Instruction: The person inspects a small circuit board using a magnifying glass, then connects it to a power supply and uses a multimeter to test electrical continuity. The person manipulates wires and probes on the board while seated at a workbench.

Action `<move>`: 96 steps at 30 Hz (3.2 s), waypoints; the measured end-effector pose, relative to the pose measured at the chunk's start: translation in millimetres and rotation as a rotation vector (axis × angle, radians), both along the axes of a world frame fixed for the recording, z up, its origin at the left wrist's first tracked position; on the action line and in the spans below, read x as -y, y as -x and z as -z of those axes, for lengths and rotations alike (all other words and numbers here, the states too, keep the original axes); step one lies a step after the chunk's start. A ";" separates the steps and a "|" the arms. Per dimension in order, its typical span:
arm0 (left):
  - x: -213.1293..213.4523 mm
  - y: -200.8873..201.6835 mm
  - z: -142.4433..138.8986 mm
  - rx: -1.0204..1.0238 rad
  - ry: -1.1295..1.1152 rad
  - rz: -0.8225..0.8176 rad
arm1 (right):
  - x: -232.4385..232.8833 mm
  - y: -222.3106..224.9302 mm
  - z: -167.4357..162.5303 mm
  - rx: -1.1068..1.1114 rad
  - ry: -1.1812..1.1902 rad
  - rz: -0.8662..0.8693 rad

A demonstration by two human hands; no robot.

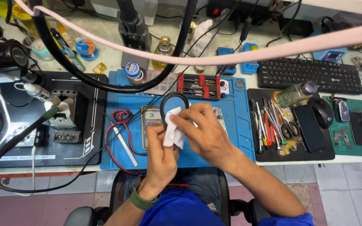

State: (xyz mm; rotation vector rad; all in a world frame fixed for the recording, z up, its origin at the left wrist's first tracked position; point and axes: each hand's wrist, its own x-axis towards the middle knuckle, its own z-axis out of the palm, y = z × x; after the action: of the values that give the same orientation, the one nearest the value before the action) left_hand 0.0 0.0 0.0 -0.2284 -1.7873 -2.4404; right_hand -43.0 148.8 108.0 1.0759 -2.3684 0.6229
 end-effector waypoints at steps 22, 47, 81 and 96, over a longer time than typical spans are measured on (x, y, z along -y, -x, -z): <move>8.5 -11.0 -44.1 0.089 -0.226 0.216 | -80.0 -2.0 -40.4 0.929 1.172 -0.223; 0.3 -6.5 -32.6 0.176 -0.159 0.151 | -17.7 4.9 -22.9 -0.062 -0.095 0.030; 5.7 -4.4 -59.4 -0.285 0.731 -0.327 | 3.0 -8.8 -14.2 -0.036 0.125 0.127; 0.5 -9.4 -57.2 -0.319 0.661 -0.423 | -7.5 -2.1 -8.9 -0.082 0.119 0.155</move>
State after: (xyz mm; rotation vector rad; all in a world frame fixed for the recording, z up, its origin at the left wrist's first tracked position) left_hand 9.4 -0.5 57.2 -0.2399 -2.1467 -1.3962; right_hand -40.9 156.3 116.9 0.8410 -2.2863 0.6421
